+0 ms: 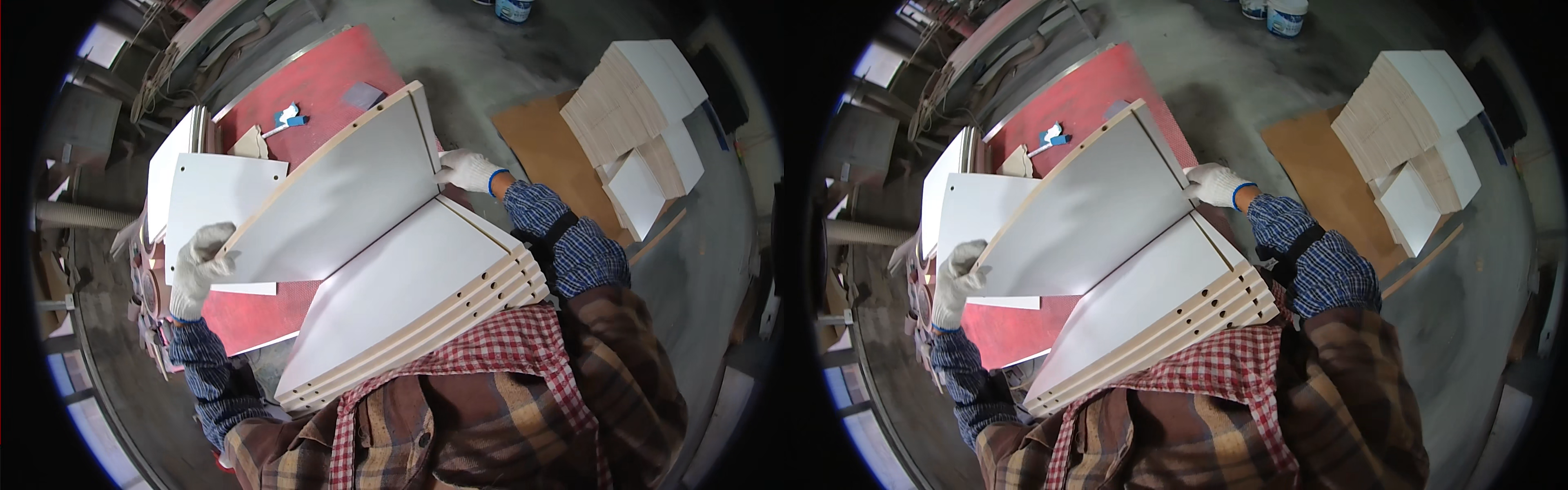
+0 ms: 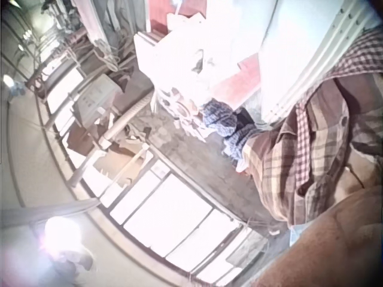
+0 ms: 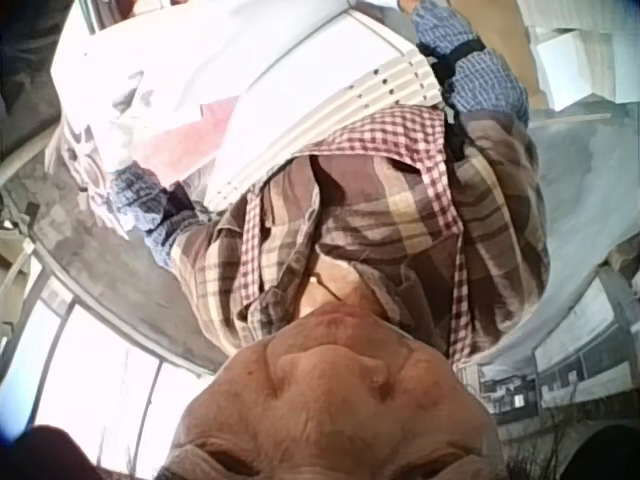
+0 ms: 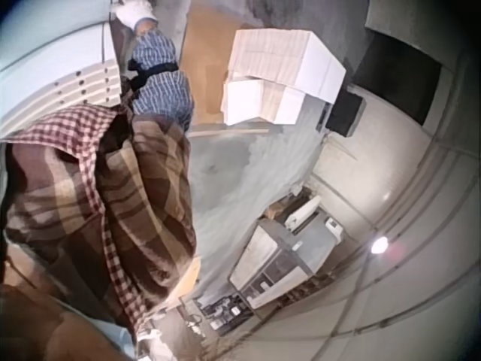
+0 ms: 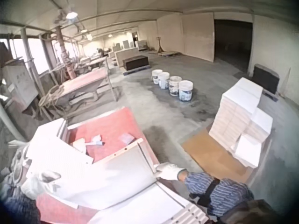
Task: The person is inspecting and cleaning white rectangular furniture panels by wiping them with a cloth.
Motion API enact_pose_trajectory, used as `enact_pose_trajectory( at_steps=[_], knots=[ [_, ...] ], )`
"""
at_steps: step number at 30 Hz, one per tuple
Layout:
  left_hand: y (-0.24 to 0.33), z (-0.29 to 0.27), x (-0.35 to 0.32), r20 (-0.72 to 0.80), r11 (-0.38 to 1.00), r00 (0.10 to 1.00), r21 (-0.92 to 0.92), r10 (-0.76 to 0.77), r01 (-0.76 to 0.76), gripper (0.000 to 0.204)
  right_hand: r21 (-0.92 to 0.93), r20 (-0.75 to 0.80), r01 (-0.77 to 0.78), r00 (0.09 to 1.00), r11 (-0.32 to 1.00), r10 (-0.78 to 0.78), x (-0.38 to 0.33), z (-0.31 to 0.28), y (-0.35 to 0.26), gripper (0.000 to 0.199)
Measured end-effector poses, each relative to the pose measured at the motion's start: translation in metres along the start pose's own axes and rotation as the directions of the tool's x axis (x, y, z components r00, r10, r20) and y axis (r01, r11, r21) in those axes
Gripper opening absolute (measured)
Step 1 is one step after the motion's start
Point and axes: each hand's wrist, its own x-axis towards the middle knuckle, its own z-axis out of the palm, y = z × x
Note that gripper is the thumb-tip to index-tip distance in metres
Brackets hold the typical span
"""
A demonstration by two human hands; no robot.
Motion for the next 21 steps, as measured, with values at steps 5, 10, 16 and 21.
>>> enact_pose_trajectory(
  at_steps=[5,10,16,21],
  knots=[
    [-0.06,-0.013,-0.02,-0.189,0.985,0.982,-0.168,0.006,-0.038,0.088,0.162,-0.058,-0.019,0.998,0.987,0.028,0.001,0.007,-0.002,0.045],
    [-0.153,0.056,-0.014,-0.108,0.932,0.96,-0.291,-0.257,0.217,0.044,0.171,-0.049,-0.092,0.994,0.981,0.102,0.006,0.001,-0.009,0.044],
    [-0.175,0.077,0.022,-0.428,0.946,0.865,-0.29,-0.262,0.143,0.024,0.176,-0.16,0.055,0.987,0.983,-0.026,0.012,-0.023,0.004,0.043],
    [-0.116,0.018,0.022,-0.568,0.964,0.82,-0.252,-0.073,-0.088,0.025,0.221,-0.157,0.072,0.987,0.973,-0.038,-0.017,-0.106,-0.061,0.038]
  ],
)
